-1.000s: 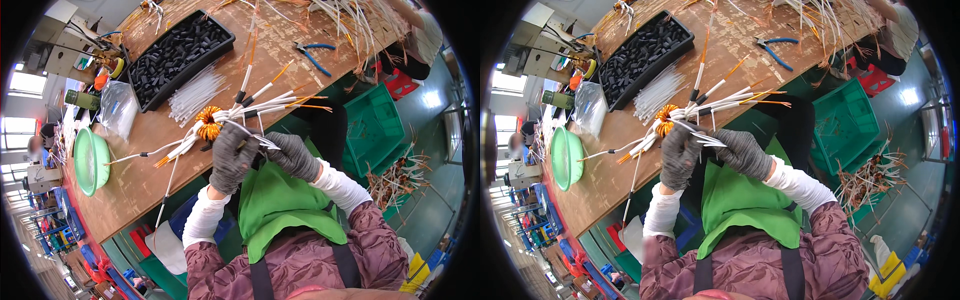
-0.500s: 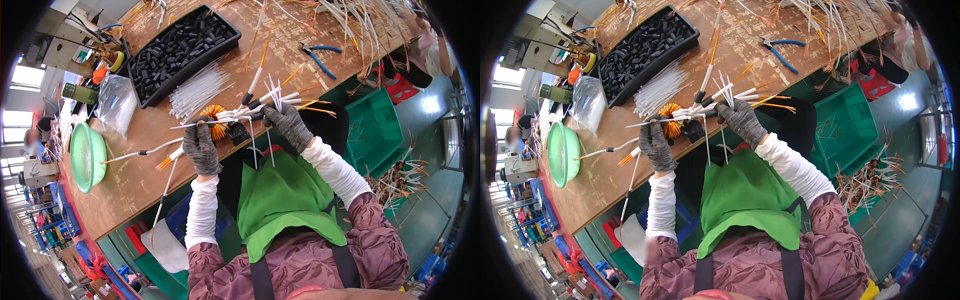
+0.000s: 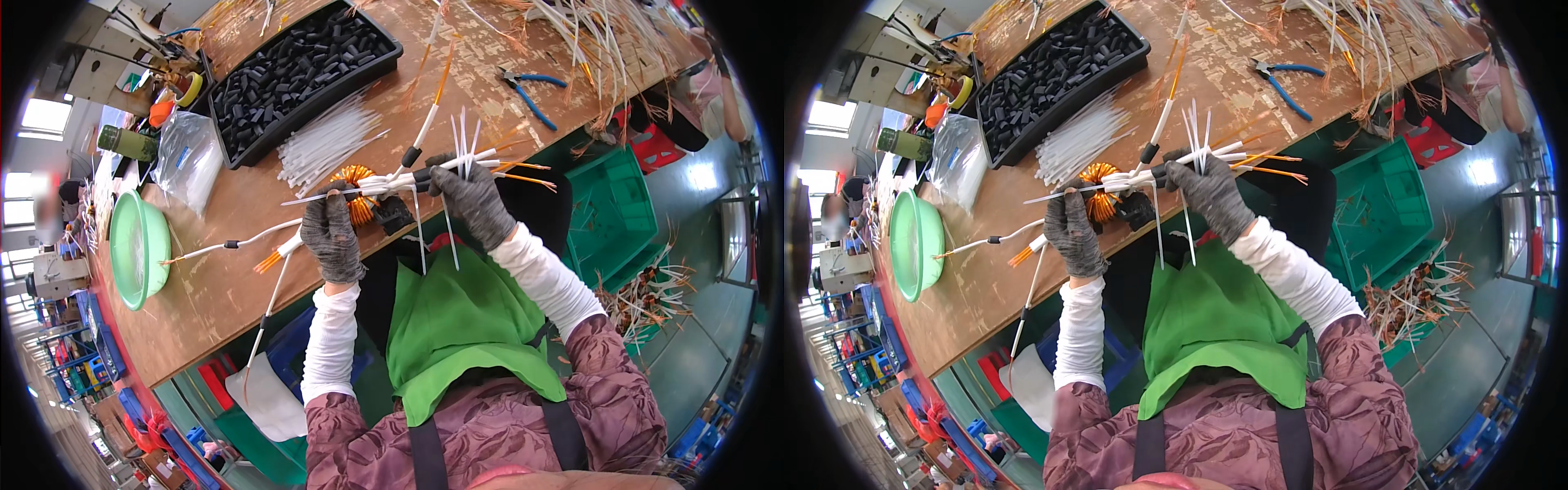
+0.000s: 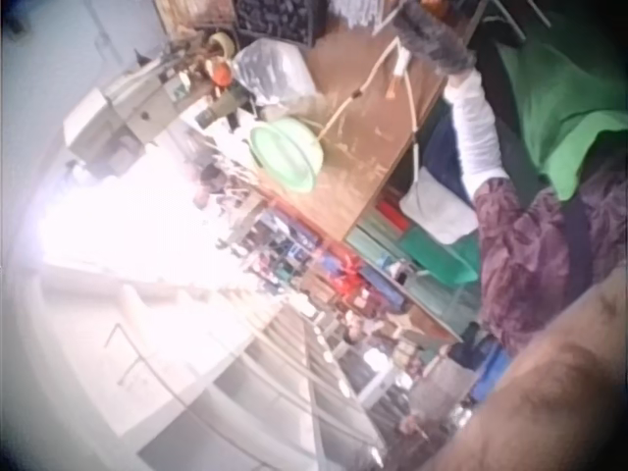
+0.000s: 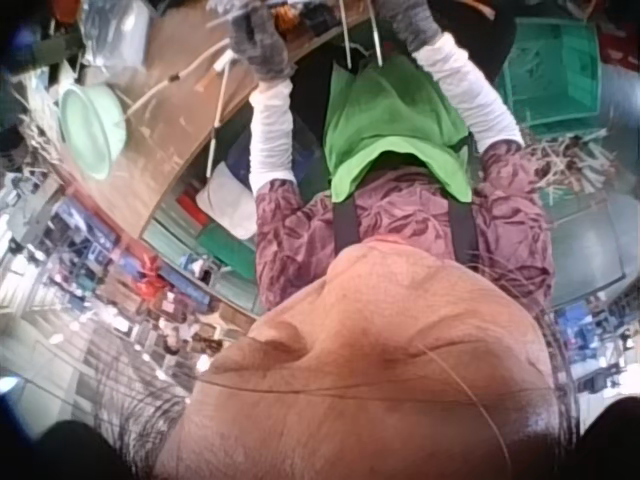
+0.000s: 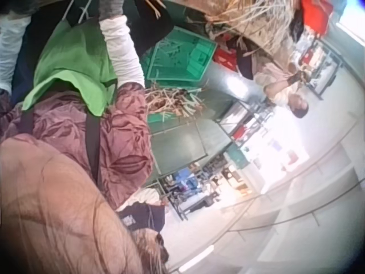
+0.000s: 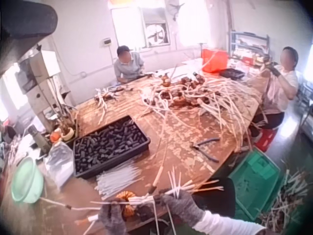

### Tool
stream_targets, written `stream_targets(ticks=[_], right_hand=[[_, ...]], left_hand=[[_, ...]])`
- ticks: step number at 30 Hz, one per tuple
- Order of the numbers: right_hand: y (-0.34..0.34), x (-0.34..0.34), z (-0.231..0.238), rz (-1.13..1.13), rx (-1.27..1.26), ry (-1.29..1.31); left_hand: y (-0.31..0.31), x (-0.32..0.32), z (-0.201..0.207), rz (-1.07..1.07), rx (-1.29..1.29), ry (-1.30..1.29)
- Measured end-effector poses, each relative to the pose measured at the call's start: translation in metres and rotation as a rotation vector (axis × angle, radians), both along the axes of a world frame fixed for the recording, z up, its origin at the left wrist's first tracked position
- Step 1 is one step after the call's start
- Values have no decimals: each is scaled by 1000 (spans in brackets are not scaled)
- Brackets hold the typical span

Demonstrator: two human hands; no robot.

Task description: Assembling electrical wiring components by using pliers to trim and secure wires with zip ties.

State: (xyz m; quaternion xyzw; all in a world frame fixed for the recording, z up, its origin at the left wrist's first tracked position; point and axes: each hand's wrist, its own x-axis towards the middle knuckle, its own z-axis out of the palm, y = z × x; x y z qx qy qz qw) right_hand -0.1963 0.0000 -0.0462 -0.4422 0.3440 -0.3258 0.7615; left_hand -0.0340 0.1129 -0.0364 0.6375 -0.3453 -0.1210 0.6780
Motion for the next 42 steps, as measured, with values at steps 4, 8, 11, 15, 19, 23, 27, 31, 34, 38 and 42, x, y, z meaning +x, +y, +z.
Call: stream_targets(ticks=[4,8,11,15,19,23,27,31,34,38,42], right_hand=[[1,-4,4,-5,-23,39],[-1,-6,11,70,34,52],[-4,-10,13,126,33,57],[-5,-11,22,156,76,54],[-9,-14,24,230,191,95],[-15,-16,24,297,209,102],[-15,-14,20,293,258,104],[-21,-9,16,377,284,84],[-14,4,34,432,139,251],[-17,-3,36,320,146,175],[-25,-16,-7,306,16,171]], left_hand=[[1,1,0,15,-26,45],[-5,1,6,-26,-1,-53],[-18,0,14,-57,-8,-69],[-29,7,19,-153,78,-127],[-35,15,18,-232,193,19],[-39,17,16,-270,179,152],[-44,17,12,-285,147,138],[-41,17,22,-281,221,69],[-28,27,21,-333,110,-48],[-45,19,1,-204,65,-436],[-50,10,-1,-254,10,-360]])
